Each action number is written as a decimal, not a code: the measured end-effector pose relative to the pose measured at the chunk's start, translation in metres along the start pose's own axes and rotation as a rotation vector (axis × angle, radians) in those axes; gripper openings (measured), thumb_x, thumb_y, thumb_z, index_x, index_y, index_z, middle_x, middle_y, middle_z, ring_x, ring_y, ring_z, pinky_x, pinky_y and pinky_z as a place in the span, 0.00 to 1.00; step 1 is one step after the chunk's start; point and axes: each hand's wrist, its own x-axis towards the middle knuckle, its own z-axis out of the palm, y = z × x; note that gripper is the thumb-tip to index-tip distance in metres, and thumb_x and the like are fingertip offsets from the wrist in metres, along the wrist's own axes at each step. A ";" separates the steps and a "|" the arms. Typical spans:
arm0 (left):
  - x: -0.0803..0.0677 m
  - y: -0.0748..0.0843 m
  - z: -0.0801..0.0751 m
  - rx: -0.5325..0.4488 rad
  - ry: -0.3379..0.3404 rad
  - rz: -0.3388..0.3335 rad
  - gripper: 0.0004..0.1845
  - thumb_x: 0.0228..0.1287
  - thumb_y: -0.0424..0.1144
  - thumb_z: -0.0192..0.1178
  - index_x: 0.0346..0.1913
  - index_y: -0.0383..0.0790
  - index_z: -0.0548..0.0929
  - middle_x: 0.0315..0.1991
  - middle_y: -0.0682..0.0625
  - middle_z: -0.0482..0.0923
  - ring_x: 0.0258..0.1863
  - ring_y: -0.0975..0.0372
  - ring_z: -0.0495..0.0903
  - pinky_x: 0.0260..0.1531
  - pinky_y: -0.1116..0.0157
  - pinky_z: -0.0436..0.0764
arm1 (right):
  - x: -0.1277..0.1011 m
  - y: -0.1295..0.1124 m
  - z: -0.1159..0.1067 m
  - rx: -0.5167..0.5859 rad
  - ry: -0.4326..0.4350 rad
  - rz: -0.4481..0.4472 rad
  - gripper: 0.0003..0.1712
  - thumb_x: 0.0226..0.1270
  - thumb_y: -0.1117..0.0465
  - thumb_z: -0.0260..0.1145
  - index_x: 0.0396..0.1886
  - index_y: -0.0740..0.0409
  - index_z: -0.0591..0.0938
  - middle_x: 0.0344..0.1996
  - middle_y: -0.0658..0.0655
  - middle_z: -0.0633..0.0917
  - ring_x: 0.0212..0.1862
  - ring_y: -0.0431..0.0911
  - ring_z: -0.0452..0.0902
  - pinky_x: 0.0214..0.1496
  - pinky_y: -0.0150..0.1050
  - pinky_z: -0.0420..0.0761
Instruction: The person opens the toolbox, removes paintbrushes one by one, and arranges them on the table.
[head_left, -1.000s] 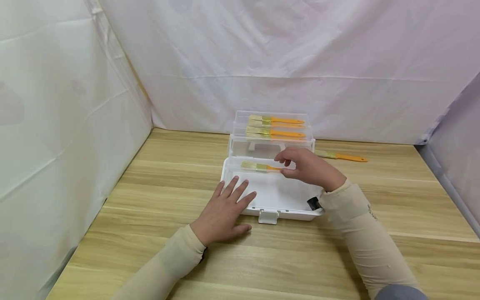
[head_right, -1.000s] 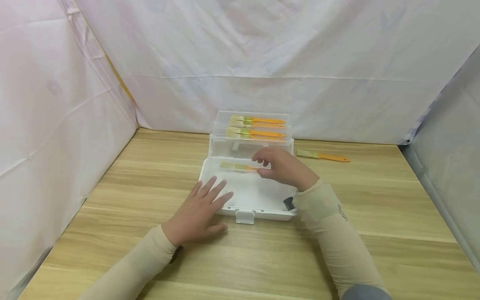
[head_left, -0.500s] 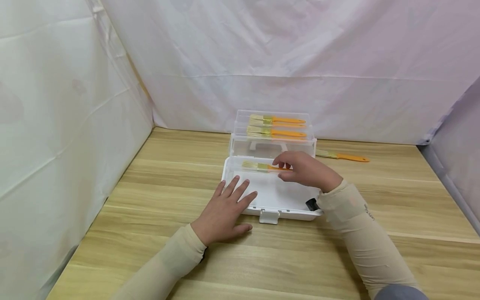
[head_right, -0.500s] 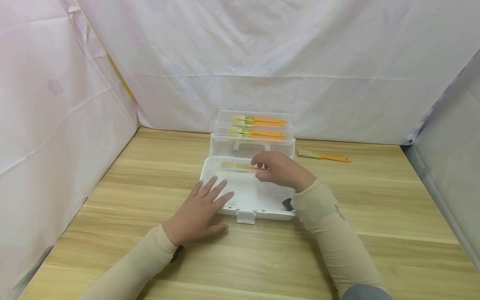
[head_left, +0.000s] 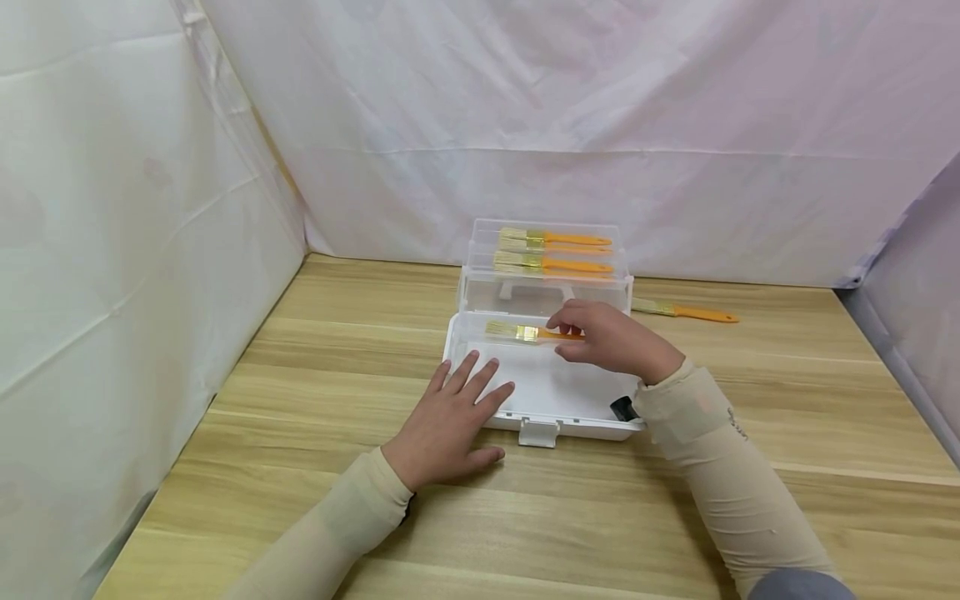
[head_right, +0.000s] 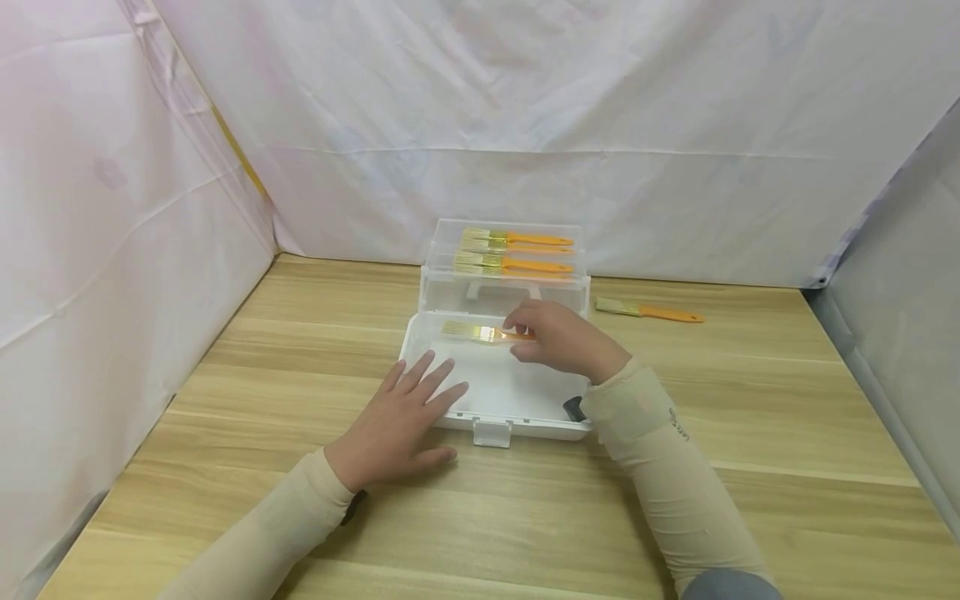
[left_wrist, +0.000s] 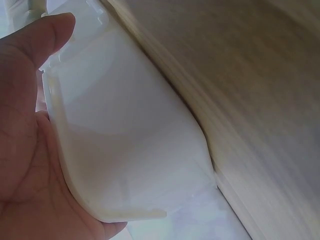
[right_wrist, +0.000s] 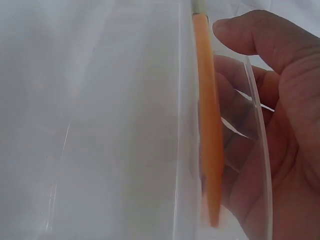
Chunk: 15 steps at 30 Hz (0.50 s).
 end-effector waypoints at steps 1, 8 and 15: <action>0.000 0.000 0.000 0.001 -0.002 -0.001 0.44 0.58 0.64 0.63 0.74 0.51 0.66 0.76 0.44 0.56 0.77 0.45 0.46 0.70 0.42 0.51 | 0.000 0.000 0.000 0.002 0.000 0.001 0.17 0.63 0.60 0.71 0.51 0.58 0.85 0.37 0.48 0.81 0.37 0.43 0.74 0.41 0.41 0.77; 0.000 0.001 -0.001 -0.001 -0.002 -0.002 0.44 0.58 0.64 0.64 0.74 0.51 0.66 0.76 0.44 0.56 0.77 0.45 0.46 0.70 0.42 0.51 | -0.001 -0.001 -0.001 0.040 0.002 -0.008 0.14 0.64 0.61 0.70 0.49 0.57 0.85 0.36 0.48 0.82 0.35 0.43 0.74 0.39 0.41 0.77; 0.000 0.001 -0.001 0.003 -0.006 -0.005 0.44 0.58 0.64 0.64 0.74 0.50 0.66 0.76 0.44 0.57 0.77 0.45 0.46 0.70 0.42 0.51 | -0.002 -0.001 0.001 0.047 0.012 -0.033 0.12 0.65 0.61 0.69 0.47 0.57 0.86 0.32 0.47 0.80 0.32 0.42 0.72 0.36 0.40 0.76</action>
